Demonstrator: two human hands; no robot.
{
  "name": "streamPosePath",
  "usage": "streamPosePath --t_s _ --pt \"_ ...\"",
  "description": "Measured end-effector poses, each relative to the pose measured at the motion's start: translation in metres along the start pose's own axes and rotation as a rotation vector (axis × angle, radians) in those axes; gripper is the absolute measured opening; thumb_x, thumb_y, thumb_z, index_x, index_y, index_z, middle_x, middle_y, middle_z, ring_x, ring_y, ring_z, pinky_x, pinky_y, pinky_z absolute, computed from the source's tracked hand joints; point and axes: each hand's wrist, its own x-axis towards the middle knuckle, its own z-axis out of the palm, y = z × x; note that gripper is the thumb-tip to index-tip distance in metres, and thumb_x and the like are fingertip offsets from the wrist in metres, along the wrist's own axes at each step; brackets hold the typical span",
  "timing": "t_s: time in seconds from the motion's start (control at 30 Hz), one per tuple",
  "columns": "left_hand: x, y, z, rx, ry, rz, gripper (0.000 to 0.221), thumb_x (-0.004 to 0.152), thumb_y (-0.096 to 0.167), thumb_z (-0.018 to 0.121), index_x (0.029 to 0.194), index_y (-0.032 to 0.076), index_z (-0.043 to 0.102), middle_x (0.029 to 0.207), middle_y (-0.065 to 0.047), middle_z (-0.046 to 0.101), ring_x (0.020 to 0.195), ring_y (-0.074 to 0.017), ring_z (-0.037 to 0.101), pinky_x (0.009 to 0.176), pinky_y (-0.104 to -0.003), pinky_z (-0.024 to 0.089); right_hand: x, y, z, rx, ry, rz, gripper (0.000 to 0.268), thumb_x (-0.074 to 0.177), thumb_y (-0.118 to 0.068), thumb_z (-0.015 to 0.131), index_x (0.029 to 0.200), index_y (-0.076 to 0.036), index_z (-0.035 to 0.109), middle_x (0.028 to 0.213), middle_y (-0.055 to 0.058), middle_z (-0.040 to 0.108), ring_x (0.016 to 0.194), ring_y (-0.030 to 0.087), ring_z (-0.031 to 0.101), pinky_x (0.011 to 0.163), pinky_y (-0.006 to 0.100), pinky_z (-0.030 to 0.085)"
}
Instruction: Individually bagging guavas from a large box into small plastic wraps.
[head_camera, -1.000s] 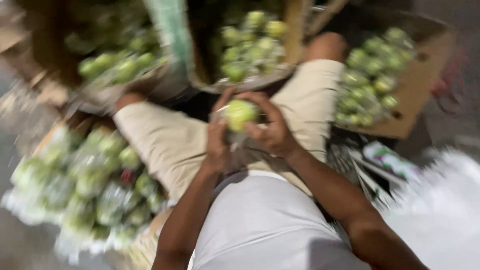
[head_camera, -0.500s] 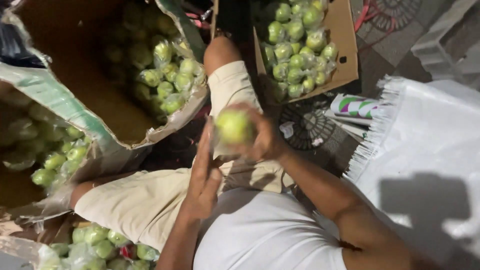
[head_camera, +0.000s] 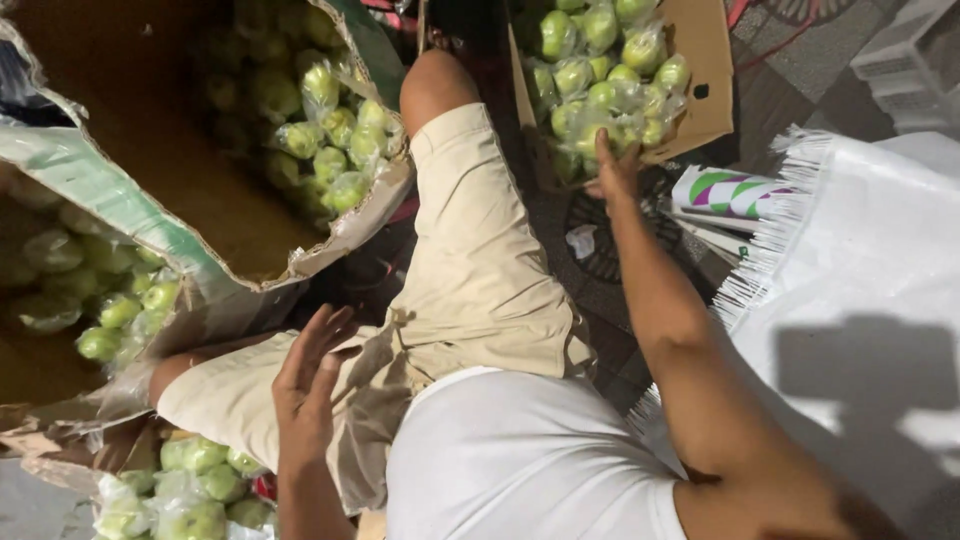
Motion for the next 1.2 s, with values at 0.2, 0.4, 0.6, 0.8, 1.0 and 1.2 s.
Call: streamPosePath --t_s 0.2,0.4,0.6,0.8,1.0,1.2 --pt "-0.016 -0.012 -0.037 -0.051 0.102 -0.018 0.059 0.095 0.011 0.054 0.15 -0.005 0.043 0.144 -0.026 0.057 0.127 -0.0381 0.061 0.103 -0.047 0.053 -0.005 -0.034 0.034 0.304 -0.02 -0.219 0.058 0.098 -0.049 0.053 0.133 -0.002 0.059 0.103 0.013 0.068 0.06 0.018 0.067 0.048 0.027 0.057" --pt "-0.012 -0.008 -0.077 -0.036 0.228 0.062 0.054 0.097 0.009 0.059 0.149 0.001 0.048 0.141 -0.018 0.06 0.122 -0.0262 0.062 0.101 -0.037 0.053 -0.131 -0.183 0.065 0.541 -0.397 -0.869 0.01 0.11 -0.019 0.057 0.119 -0.015 0.055 0.118 0.008 0.067 0.087 0.018 0.069 0.067 0.026 0.055" --pt "0.014 0.022 -0.092 0.281 0.147 0.102 0.035 0.096 0.024 0.066 0.122 0.002 0.07 0.112 -0.008 0.076 0.091 -0.0163 0.071 0.083 -0.029 0.058 -0.252 -0.244 0.16 0.186 -0.917 -1.189 0.02 0.12 -0.017 0.056 0.133 -0.001 0.052 0.114 0.016 0.065 0.091 0.021 0.061 0.084 0.032 0.053" --pt "0.048 0.019 -0.158 0.342 0.107 0.115 0.024 0.097 0.028 0.067 0.097 0.005 0.076 0.077 0.0 0.069 0.06 -0.0091 0.053 0.056 -0.027 0.046 -0.212 -0.209 0.276 -0.565 -0.953 -1.311 0.029 0.104 -0.011 0.073 0.127 0.005 0.066 0.101 0.014 0.069 0.083 0.023 0.061 0.076 0.034 0.05" --pt "0.13 -0.025 -0.31 0.104 0.709 0.088 0.031 0.099 0.033 0.061 0.112 0.006 0.068 0.091 -0.009 0.074 0.072 -0.014 0.069 0.062 -0.026 0.064 -0.225 -0.232 0.294 -1.29 -0.927 -0.904 0.062 0.095 -0.042 0.064 0.148 -0.012 0.056 0.121 0.021 0.071 0.095 0.037 0.071 0.079 0.049 0.054" --pt "0.226 -0.201 -0.467 1.162 0.62 -0.203 0.022 0.071 0.019 0.066 0.082 0.004 0.077 0.086 -0.024 0.074 0.068 -0.0481 0.068 0.066 -0.053 0.06 -0.204 -0.244 0.306 -1.032 -0.964 -0.972 0.051 0.104 -0.021 0.065 0.143 0.009 0.057 0.116 0.027 0.07 0.099 0.037 0.068 0.082 0.045 0.054"
